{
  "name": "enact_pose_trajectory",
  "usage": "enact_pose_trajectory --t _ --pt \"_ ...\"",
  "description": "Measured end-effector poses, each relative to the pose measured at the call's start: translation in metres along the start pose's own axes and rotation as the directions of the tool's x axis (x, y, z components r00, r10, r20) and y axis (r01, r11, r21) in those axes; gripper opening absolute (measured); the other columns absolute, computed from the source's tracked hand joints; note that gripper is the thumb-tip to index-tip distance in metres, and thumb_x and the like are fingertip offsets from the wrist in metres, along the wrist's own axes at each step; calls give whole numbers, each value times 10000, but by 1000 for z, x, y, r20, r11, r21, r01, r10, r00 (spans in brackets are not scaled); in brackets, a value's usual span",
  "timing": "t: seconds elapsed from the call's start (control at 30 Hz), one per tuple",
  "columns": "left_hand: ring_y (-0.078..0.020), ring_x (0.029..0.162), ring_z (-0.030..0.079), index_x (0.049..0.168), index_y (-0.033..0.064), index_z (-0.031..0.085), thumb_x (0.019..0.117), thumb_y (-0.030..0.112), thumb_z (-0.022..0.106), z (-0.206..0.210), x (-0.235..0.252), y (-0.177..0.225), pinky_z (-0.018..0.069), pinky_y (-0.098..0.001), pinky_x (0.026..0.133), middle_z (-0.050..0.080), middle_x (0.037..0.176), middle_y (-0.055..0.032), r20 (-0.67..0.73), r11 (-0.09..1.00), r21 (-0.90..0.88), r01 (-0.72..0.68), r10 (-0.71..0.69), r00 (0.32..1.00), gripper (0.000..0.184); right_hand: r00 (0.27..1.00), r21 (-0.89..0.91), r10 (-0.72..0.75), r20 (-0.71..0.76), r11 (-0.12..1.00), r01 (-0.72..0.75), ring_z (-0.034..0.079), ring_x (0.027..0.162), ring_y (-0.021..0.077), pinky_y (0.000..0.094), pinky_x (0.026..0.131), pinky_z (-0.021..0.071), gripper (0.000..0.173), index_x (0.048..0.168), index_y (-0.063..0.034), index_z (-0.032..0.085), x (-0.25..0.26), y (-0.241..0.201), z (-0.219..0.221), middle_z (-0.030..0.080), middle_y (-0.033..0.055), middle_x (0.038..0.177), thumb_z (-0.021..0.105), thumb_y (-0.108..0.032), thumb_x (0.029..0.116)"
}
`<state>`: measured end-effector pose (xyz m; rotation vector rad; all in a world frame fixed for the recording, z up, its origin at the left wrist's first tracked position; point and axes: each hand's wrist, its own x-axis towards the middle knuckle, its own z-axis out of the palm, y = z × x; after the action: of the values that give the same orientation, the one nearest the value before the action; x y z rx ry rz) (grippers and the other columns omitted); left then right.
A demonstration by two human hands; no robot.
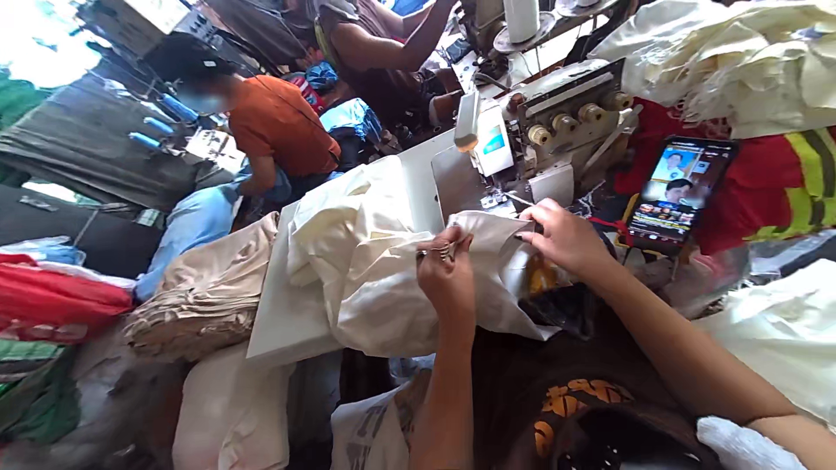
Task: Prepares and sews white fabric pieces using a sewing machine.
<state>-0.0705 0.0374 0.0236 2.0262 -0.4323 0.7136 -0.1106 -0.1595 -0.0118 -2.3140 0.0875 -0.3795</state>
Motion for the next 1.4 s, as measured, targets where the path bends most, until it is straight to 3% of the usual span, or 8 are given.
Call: enact_pose_trajectory --t 0.13,0.3,0.4,0.47,0.6,0.93,1.13,1.4 --pt "-79 882 702 1076 -27 692 967 12 652 -1 39 40 609 -259 764 724 1061 -62 20 904 -360 -231 255 967 122 985 158 53 164 984 -79 644 1120 363 610 965 507 365 1211 -36 704 -16 -6 25 669 194 1204 720 -270 932" --pt "-117 793 676 1049 -78 638 977 30 622 -6 182 34 600 -290 722 666 968 -112 -226 876 -70 -477 452 863 131 962 516 209 177 812 -272 669 812 162 437 782 560 124 1019 -49 728 -8 -7 26 710 78 877 684 -136 942" --pt "-254 1136 649 1262 -54 601 993 78 573 -10 229 0 521 -374 990 647 1241 -210 101 922 210 -325 310 945 301 948 675 302 106 678 -291 625 715 104 322 679 554 195 1142 -40 682 0 1 21 687 65 869 657 -38 949" --pt "-420 1331 520 1394 -93 518 943 15 634 -11 217 -12 430 -519 1116 522 1421 -320 340 932 245 -266 174 924 478 935 703 335 115 638 -315 594 695 103 306 657 528 132 1110 -24 662 2 3 19 650 66 836 607 -55 994" --pt "-304 1117 677 1201 -15 678 985 76 648 0 113 -27 543 -474 982 686 1227 -197 515 966 56 -251 187 836 236 944 695 289 162 645 -317 573 729 79 281 679 505 219 899 -25 650 0 9 20 619 36 848 543 -143 1049" --pt "-302 1038 597 911 129 763 816 316 848 27 17 -25 417 -550 932 674 1024 -78 667 879 -62 -472 389 636 227 966 756 254 54 621 -206 613 673 63 235 624 533 94 1080 -57 660 -9 10 15 665 33 826 609 -104 1016" --pt "-105 885 703 1028 -4 718 921 47 717 39 23 -15 583 -317 860 737 952 -71 611 913 -396 -98 342 714 118 991 729 27 -132 680 79 646 887 48 230 796 569 180 1176 -65 620 -16 23 7 670 14 1052 561 -29 1009" --pt "-39 775 651 955 2 728 866 74 775 52 57 -41 552 -237 761 716 874 -44 617 985 -175 -13 120 778 124 947 728 134 292 610 -312 611 642 32 216 599 536 292 954 -62 705 -33 28 -3 662 -11 760 516 -248 1075"
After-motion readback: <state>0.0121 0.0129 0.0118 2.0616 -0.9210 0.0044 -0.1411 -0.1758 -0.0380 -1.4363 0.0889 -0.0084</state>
